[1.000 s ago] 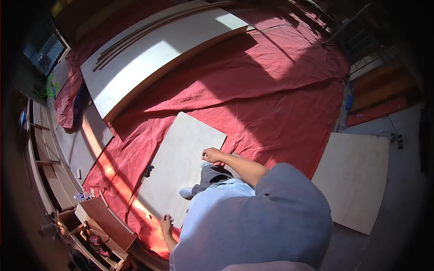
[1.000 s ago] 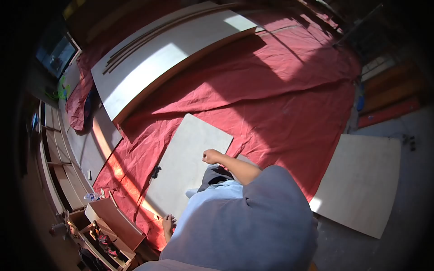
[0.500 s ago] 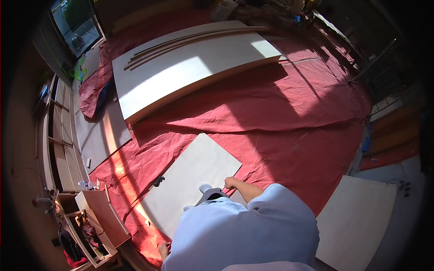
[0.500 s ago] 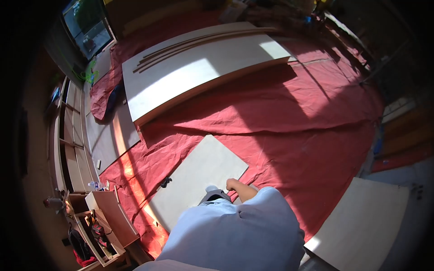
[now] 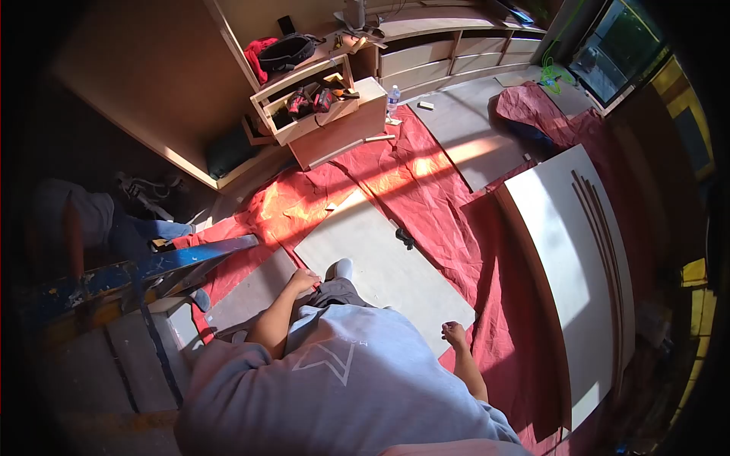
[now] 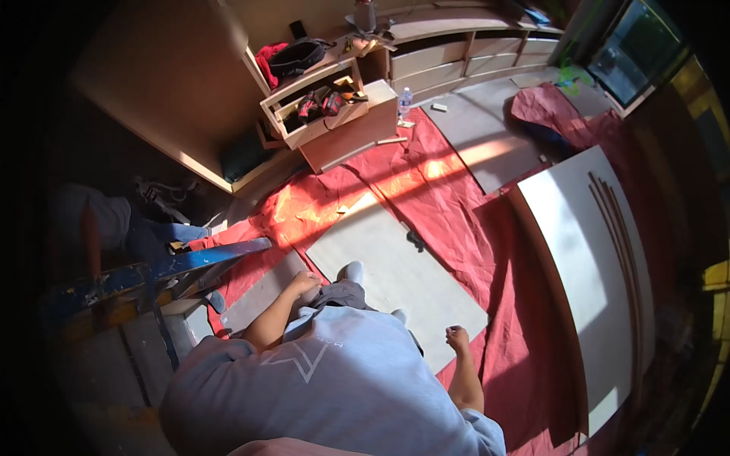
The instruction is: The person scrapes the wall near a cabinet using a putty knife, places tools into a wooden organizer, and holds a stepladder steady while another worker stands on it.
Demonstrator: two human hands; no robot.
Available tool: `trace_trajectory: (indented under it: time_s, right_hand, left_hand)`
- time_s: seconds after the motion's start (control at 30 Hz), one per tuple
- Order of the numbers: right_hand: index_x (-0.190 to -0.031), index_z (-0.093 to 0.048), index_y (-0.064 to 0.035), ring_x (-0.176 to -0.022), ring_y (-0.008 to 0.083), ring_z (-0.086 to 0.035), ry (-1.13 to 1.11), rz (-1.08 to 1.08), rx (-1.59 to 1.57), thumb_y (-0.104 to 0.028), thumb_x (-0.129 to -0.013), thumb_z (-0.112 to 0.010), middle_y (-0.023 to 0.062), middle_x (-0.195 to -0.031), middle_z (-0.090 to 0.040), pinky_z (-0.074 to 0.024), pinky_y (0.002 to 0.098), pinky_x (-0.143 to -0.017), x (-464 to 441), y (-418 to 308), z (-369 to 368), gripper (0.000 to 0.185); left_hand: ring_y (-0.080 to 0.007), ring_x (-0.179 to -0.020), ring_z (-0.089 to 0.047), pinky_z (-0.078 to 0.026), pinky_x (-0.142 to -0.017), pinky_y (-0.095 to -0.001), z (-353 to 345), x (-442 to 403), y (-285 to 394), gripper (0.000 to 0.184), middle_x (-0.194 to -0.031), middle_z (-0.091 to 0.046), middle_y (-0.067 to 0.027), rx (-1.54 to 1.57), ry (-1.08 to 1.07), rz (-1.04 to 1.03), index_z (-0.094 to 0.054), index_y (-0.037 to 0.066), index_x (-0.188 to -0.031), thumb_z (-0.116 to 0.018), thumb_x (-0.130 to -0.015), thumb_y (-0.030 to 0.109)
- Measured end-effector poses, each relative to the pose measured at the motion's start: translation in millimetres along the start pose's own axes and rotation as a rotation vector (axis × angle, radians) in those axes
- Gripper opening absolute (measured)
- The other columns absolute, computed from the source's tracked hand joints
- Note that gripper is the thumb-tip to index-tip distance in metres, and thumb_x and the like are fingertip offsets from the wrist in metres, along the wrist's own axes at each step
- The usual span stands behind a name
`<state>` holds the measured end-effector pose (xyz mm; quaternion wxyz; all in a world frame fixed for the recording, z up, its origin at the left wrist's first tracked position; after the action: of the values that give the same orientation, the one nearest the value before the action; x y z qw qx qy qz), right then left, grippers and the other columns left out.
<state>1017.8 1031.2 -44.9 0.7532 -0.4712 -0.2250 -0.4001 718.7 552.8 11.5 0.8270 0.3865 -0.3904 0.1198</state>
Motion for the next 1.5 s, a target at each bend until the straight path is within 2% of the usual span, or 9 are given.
trace_trajectory:
  time_s: [0.2,0.53,0.7,0.83,1.0,1.17,1.27,1.3,1.5]
  right_hand:
    - [-0.101,-0.063,0.0025,-0.061,0.0174,-0.064,-0.069,-0.016,-0.044,-0.022,-0.089,-0.057,0.0115,-0.075,-0.066,-0.0510,0.0289,-0.050,28,-46,-36,0.028]
    - [-0.096,-0.064,-0.0003,-0.057,0.0160,-0.062,-0.090,-0.036,-0.007,-0.025,-0.088,-0.056,0.0099,-0.072,-0.064,-0.0471,0.0275,-0.046,-62,-223,-54,0.027]
    - [-0.094,-0.064,-0.0012,-0.055,0.0153,-0.061,-0.246,0.041,0.212,-0.026,-0.088,-0.056,0.0093,-0.071,-0.064,-0.0457,0.0269,-0.044,-147,-336,-55,0.027]
    - [-0.092,-0.064,-0.0019,-0.054,0.0148,-0.061,-0.331,0.082,0.369,-0.027,-0.087,-0.056,0.0089,-0.070,-0.064,-0.0446,0.0265,-0.043,-210,-407,-58,0.026]
    - [-0.090,-0.065,-0.0028,-0.052,0.0142,-0.060,-0.462,0.120,0.535,-0.028,-0.087,-0.056,0.0084,-0.069,-0.063,-0.0432,0.0259,-0.042,-286,-490,-70,0.026]
    - [-0.087,-0.061,-0.0036,-0.050,0.0123,-0.058,-0.594,0.296,0.653,-0.025,-0.088,-0.053,0.0065,-0.069,-0.063,-0.0427,0.0248,-0.041,-316,-611,-130,0.023]
    - [-0.097,-0.060,-0.0033,-0.051,0.0133,-0.059,-0.890,0.741,1.016,-0.025,-0.089,-0.055,0.0057,-0.071,-0.062,-0.0432,0.0244,-0.041,-347,-673,-190,0.024]
    - [-0.097,-0.061,-0.0026,-0.053,0.0138,-0.060,-0.903,0.651,0.995,-0.025,-0.089,-0.056,0.0058,-0.071,-0.062,-0.0445,0.0249,-0.042,-356,-688,-207,0.024]
    - [-0.099,-0.061,0.0032,-0.059,0.0201,-0.063,-0.946,0.741,1.192,-0.018,-0.085,-0.060,0.0109,-0.069,-0.063,-0.0527,0.0299,-0.051,-413,-798,-350,0.026]
  left_hand:
    - [-0.0326,-0.096,-0.064,-0.050,-0.082,-0.0363,19,-72,-58,0.034,-0.100,-0.066,-0.0233,-0.745,-0.190,-0.176,-0.069,0.002,-0.098,-0.069,-0.076,0.028]
    - [-0.0206,-0.060,-0.063,-0.052,-0.064,-0.0348,114,-159,-14,0.032,-0.074,-0.067,-0.0129,0.233,0.031,0.009,-0.068,-0.001,-0.089,-0.064,-0.079,0.030]
    - [-0.0308,-0.086,-0.066,-0.051,-0.078,-0.0395,166,-177,-11,0.035,-0.086,-0.069,-0.0182,0.292,0.236,0.042,-0.068,0.002,-0.091,-0.062,-0.080,0.034]
    - [-0.0259,-0.057,-0.065,-0.052,-0.058,-0.0366,185,-135,-42,0.028,-0.070,-0.065,-0.0162,0.570,0.442,-0.021,-0.063,0.001,-0.076,-0.058,-0.083,0.028]
    - [-0.0211,-0.058,-0.064,-0.051,-0.052,-0.0366,111,-100,-169,0.030,-0.069,-0.065,-0.0091,0.354,0.499,0.204,-0.065,0.004,-0.080,-0.057,-0.085,0.032]
    - [-0.0180,-0.063,-0.066,-0.050,-0.049,-0.0350,33,29,-161,0.030,-0.082,-0.069,-0.0073,0.933,0.523,0.936,-0.066,0.005,-0.089,-0.056,-0.088,0.034]
    - [-0.0195,-0.063,-0.067,-0.053,-0.051,-0.0349,-22,50,-173,0.033,-0.078,-0.068,-0.0081,0.759,0.574,0.974,-0.065,0.003,-0.088,-0.058,-0.087,0.036]
    - [-0.0325,-0.088,-0.065,-0.050,-0.083,-0.0403,-29,67,-157,0.042,-0.089,-0.069,-0.0170,0.903,0.823,0.993,-0.068,0.001,-0.086,-0.057,-0.081,0.041]
    - [-0.0343,-0.114,-0.054,-0.044,-0.095,-0.0401,-20,165,-96,0.068,-0.120,-0.056,-0.0251,1.030,1.535,1.281,-0.050,0.001,-0.126,-0.066,-0.079,0.046]
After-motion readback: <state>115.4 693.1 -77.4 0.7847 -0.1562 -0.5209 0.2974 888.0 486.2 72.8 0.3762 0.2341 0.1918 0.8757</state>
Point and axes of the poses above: each hand's wrist, its own x-axis away from the middle knuckle, its own z-axis out of the back of the hand, y = z × x, the point moved 4 cm from there along -x, towards the middle knuckle
